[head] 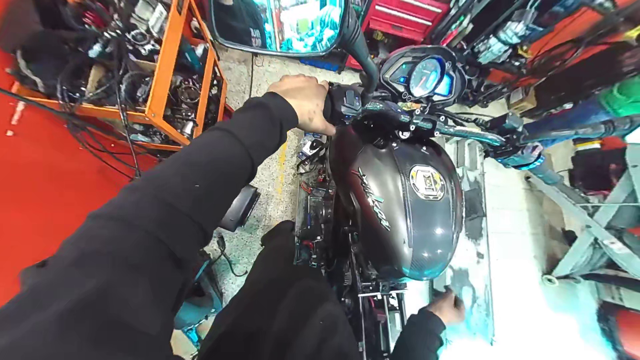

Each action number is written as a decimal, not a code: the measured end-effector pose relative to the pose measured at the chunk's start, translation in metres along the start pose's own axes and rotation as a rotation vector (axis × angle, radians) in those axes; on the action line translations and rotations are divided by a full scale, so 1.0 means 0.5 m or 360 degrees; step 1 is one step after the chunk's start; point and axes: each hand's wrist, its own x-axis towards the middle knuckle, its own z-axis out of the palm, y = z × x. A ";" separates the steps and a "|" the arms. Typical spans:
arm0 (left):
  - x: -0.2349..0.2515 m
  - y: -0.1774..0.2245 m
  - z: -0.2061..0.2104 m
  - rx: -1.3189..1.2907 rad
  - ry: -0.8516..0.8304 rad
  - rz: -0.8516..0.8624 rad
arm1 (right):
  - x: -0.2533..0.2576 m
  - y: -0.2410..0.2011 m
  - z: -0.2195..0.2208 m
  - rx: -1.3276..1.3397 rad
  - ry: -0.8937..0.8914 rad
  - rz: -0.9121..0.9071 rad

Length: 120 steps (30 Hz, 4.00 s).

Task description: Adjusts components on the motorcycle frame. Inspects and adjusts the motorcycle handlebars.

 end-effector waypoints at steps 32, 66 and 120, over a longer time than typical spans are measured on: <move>-0.022 0.003 0.021 -0.0532 0.0322 0.0051 | -0.317 -0.692 0.582 0.0534 -0.1208 -0.2321; -0.017 0.015 0.017 -0.0398 0.0299 -0.0101 | -0.321 -0.704 0.610 0.0153 -0.1330 -0.2325; -0.009 0.002 0.025 -0.0108 0.0348 -0.0074 | 0.475 -0.613 0.270 -0.0718 -0.0796 -0.1248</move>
